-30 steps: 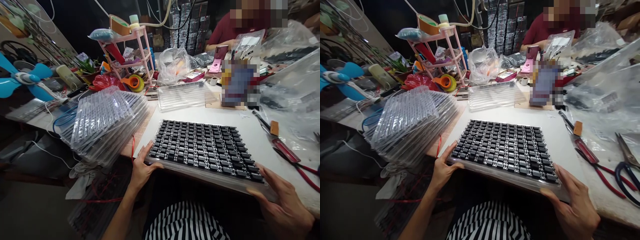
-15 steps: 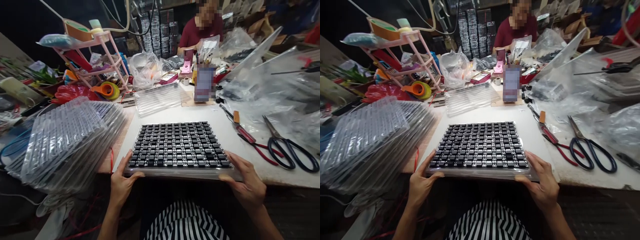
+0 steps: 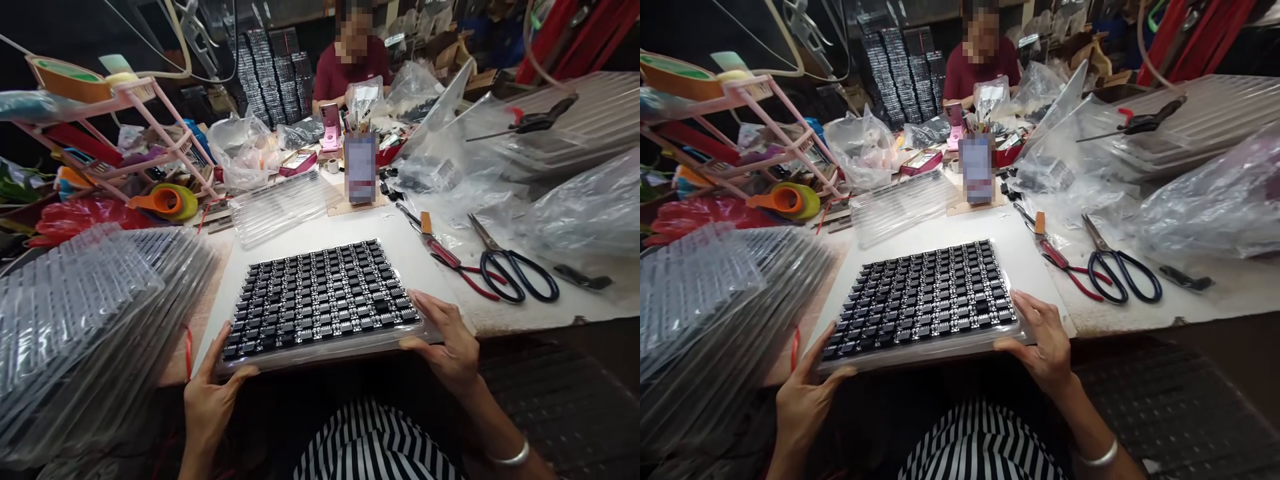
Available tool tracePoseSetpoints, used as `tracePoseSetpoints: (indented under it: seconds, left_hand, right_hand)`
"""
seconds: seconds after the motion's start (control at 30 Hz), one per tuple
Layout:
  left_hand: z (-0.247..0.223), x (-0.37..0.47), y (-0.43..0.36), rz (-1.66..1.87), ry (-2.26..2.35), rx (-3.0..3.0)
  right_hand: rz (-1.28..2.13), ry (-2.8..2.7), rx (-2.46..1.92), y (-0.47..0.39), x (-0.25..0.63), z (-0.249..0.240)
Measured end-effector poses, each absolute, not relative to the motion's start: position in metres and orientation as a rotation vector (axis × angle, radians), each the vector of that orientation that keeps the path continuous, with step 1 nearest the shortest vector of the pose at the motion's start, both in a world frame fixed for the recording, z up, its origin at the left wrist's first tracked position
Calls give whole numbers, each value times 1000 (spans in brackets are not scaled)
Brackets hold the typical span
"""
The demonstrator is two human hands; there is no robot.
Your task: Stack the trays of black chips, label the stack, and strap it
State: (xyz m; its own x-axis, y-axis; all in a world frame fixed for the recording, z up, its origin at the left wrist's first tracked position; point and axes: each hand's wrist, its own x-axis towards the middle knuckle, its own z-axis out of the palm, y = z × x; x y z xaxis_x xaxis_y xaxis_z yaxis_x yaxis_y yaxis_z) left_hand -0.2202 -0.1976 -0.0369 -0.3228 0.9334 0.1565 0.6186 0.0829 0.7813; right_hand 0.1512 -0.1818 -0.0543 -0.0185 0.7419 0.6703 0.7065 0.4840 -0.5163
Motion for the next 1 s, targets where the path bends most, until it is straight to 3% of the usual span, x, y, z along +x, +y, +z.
tracePoseSetpoints:
  seconds: [1.0]
  left_hand:
    - [-21, -217, -192, 1115, 2039, 1585]
  right_hand:
    - [-88, -1702, -1324, -173, 147, -33]
